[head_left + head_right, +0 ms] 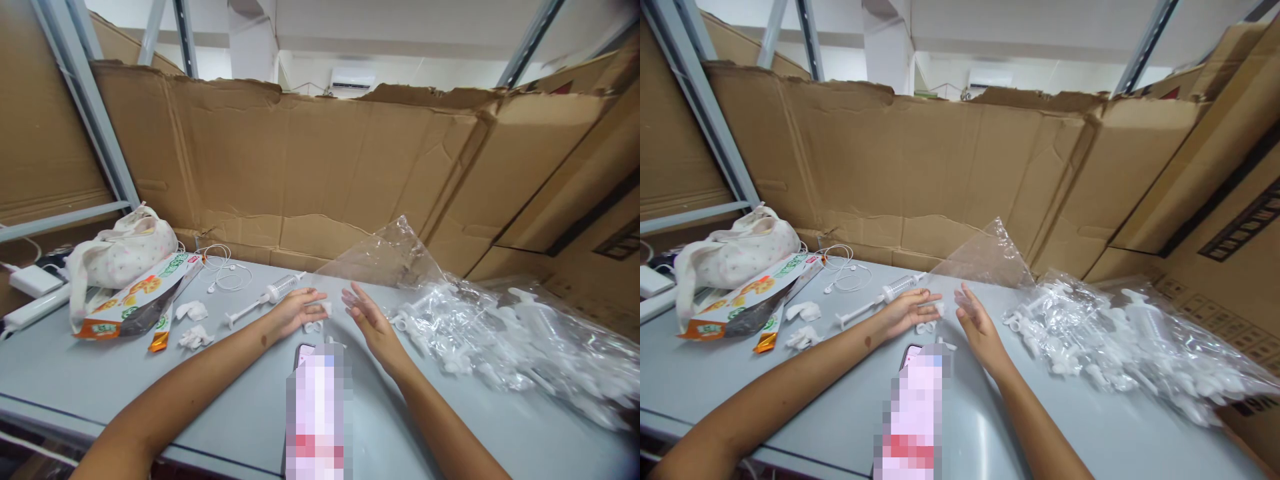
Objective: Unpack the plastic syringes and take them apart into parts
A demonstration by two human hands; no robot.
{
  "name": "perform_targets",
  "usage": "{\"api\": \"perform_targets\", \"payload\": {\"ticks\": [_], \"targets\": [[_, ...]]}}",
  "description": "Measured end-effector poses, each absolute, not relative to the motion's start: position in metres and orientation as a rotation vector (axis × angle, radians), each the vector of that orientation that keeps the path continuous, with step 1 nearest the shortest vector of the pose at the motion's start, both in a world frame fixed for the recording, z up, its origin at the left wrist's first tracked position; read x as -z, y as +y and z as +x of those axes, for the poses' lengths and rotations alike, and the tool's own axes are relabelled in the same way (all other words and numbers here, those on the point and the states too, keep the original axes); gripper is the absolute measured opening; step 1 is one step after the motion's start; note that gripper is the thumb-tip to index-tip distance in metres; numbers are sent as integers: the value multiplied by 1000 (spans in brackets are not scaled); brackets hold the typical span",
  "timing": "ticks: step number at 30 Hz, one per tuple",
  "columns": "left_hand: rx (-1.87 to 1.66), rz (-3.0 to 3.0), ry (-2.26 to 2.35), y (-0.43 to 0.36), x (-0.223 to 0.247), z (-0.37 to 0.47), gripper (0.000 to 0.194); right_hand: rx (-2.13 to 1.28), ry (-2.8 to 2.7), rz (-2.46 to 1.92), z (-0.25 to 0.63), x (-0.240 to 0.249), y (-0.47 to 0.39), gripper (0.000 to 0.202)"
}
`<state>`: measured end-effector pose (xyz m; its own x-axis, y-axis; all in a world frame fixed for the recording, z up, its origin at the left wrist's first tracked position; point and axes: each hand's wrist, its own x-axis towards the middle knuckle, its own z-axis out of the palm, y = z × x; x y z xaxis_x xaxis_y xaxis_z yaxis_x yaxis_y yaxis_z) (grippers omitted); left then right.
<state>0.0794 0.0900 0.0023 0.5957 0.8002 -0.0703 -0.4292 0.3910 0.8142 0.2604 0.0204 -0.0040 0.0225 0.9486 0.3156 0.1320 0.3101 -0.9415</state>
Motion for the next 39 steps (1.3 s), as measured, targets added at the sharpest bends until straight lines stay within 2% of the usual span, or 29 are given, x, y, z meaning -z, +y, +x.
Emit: {"api": "perform_targets", "payload": {"ticks": [6,12,15,19,21,26,31,39], "targets": [[-843,1213,681,93,4,80,20,-907,-1340,-1091,261,6,22,54],[-866,1475,780,95,10,79,26,-916,-1231,-1035,265,-6,19,52],[-846,1821,760,90,7,77,35,-848,-1150,-1001,268,-10,19,50],[-649,2316,736,86,2,83,61,-773,-1052,-1024,272,-8,22,51],[-606,2405,744,86,1,91,63,-756,-1023,-1035,274,-5,24,53],[-501,2537,666,90,2,107,37,-754,-990,-1063,276,1,28,56],[-571,2457,558,90,8,99,14,-775,-996,-1082,276,0,28,54],[-671,2323,655,79,19,84,18,-798,-1024,-1089,274,4,28,52]]}}
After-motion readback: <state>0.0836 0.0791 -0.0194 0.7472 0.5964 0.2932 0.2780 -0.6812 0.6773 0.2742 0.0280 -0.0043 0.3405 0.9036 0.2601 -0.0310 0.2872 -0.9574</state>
